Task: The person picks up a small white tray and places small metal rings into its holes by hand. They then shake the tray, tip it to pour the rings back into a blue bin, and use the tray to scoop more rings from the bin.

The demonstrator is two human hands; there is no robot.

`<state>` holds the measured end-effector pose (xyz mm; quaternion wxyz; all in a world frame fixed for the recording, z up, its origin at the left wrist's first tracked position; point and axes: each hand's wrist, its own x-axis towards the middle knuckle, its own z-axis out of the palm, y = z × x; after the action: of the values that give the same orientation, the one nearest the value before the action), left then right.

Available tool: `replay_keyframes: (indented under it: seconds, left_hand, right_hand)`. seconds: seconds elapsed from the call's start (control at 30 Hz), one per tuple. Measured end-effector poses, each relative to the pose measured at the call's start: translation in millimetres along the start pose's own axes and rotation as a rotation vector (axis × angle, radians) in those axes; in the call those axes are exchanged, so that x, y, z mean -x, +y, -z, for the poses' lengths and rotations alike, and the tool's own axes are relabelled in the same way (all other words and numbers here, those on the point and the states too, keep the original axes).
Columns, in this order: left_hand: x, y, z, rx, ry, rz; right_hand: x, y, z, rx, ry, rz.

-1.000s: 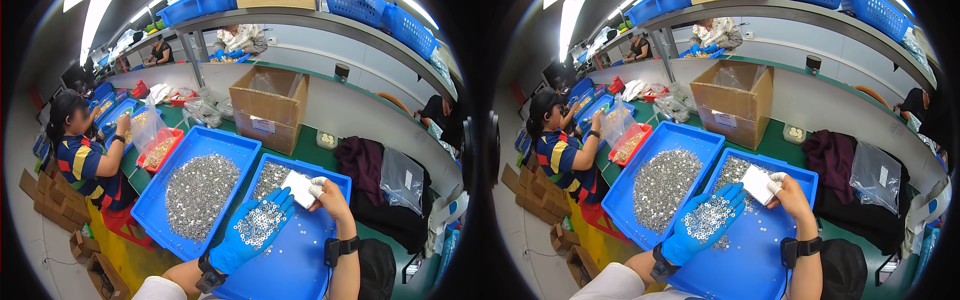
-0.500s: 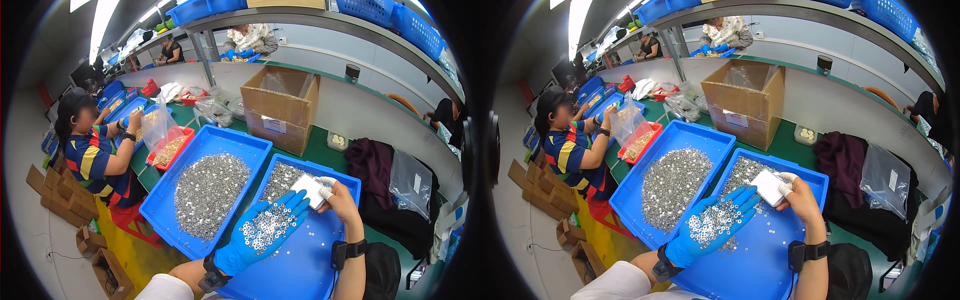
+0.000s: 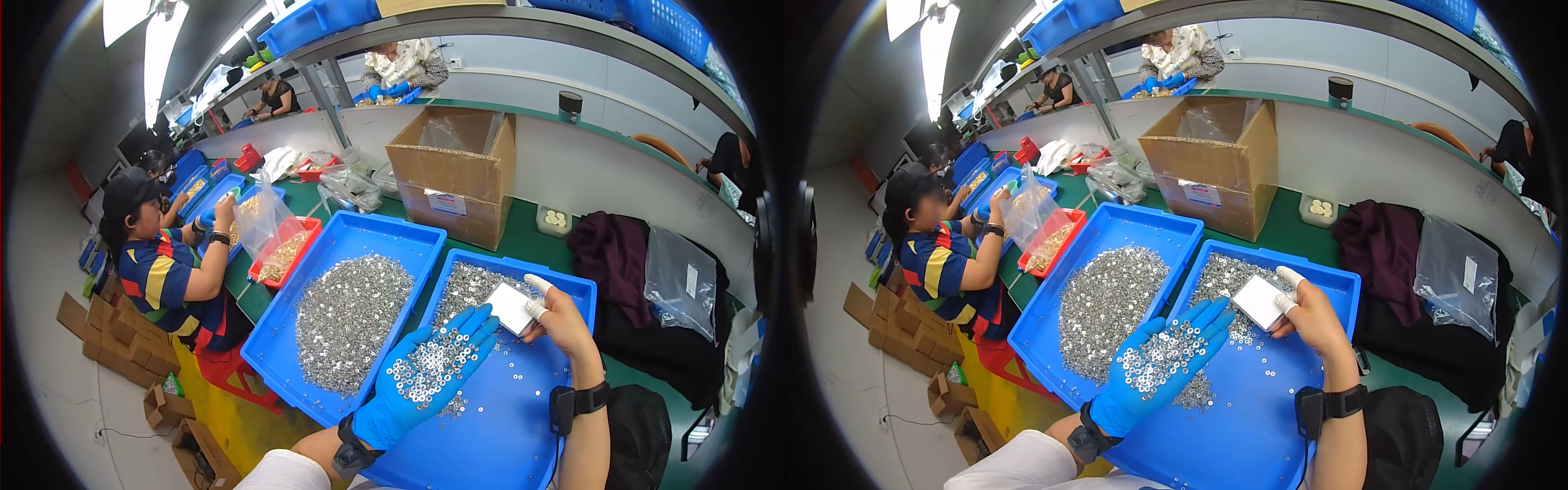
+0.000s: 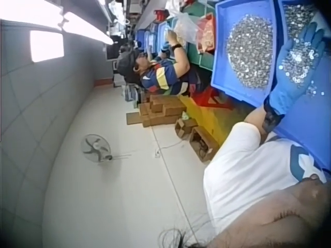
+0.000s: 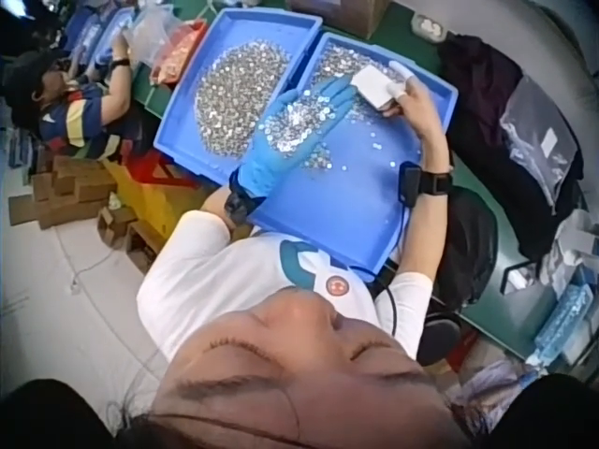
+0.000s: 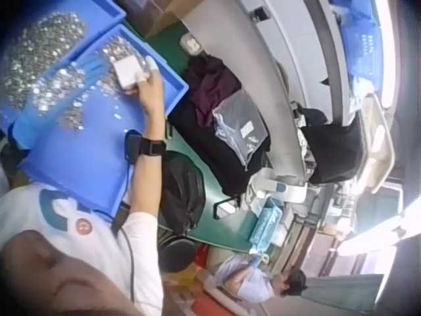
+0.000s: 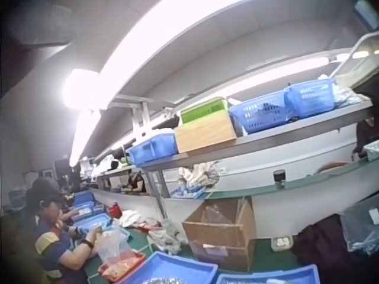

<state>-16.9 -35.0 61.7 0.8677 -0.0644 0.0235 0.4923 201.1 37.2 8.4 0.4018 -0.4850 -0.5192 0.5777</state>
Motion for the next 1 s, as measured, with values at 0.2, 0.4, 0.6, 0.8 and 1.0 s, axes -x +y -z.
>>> replay_keyframes:
  seconds: [0.2,0.4,0.6,0.8,1.0]
  left_hand:
    - [1.9,2.4,1.0,0.015,-0.017,-0.026]
    - [6.4,19.9,14.3,0.068,-0.104,-0.062]
    - [18.2,90.9,9.7,-0.399,-0.134,-0.486]
    - [29.0,159.5,46.9,-1.169,0.381,-0.891]
    - [20.7,117.3,26.4,-0.386,0.046,-0.472]
  right_hand:
    - [-0.8,-2.2,-3.1,0.032,-0.008,0.0]
    - [-1.0,5.6,-0.8,0.029,-0.016,0.02]
    - [1.3,6.1,2.1,0.014,-0.011,0.04]
    - [-0.1,1.5,-3.0,0.011,-0.028,0.05]
    - [5.4,9.1,7.8,0.037,0.005,0.036]
